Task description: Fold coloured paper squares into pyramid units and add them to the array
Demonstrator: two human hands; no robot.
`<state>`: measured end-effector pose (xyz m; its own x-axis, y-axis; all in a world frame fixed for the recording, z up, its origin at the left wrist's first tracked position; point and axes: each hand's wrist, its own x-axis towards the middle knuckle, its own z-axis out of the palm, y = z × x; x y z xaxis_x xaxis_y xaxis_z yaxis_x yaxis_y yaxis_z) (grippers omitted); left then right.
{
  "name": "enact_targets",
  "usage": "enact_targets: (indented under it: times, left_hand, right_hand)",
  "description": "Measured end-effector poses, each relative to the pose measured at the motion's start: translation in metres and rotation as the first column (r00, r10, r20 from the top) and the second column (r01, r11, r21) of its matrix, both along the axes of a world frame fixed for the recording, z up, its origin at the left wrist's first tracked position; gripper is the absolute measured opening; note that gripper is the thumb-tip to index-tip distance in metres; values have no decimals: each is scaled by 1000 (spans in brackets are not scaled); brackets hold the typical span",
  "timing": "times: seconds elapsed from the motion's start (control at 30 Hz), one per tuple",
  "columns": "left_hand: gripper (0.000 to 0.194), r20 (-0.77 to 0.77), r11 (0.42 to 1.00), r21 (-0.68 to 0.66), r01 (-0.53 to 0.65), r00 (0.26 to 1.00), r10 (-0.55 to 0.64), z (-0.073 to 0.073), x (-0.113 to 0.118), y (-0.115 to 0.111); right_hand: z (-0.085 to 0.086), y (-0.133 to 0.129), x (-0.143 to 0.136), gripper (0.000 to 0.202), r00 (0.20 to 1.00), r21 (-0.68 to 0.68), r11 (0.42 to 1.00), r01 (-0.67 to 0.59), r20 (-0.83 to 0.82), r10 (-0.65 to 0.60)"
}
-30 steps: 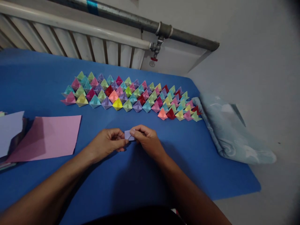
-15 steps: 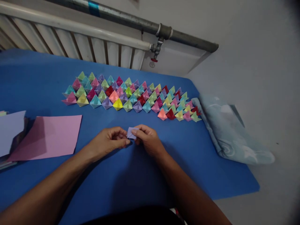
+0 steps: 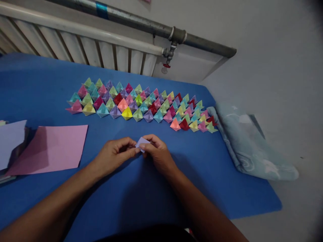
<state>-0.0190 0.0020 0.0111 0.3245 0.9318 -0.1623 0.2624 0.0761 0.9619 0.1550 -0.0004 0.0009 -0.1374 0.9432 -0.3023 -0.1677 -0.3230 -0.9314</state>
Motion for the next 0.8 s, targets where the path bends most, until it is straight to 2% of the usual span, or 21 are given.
enact_targets:
  times: [0.2, 0.4, 0.6, 0.8]
  left_hand:
    - [32, -92, 998, 36, 58, 994, -54, 4, -4, 1]
    - [30, -58, 991, 40, 130, 990, -128, 7, -7, 3]
    - [30, -48, 987, 54, 149, 988, -146, 5, -8, 4]
    - [30, 6, 989, -53, 138, 990, -138, 4, -9, 7]
  right_hand:
    - [1, -1, 1, 24, 993, 8, 996, -85, 78, 84]
    - [2, -2, 1, 26, 992, 8, 993, -117, 55, 116]
    - [-1, -5, 0, 28, 992, 43, 992, -115, 59, 112]
    - [-1, -2, 3, 27, 987, 33, 987, -157, 43, 155]
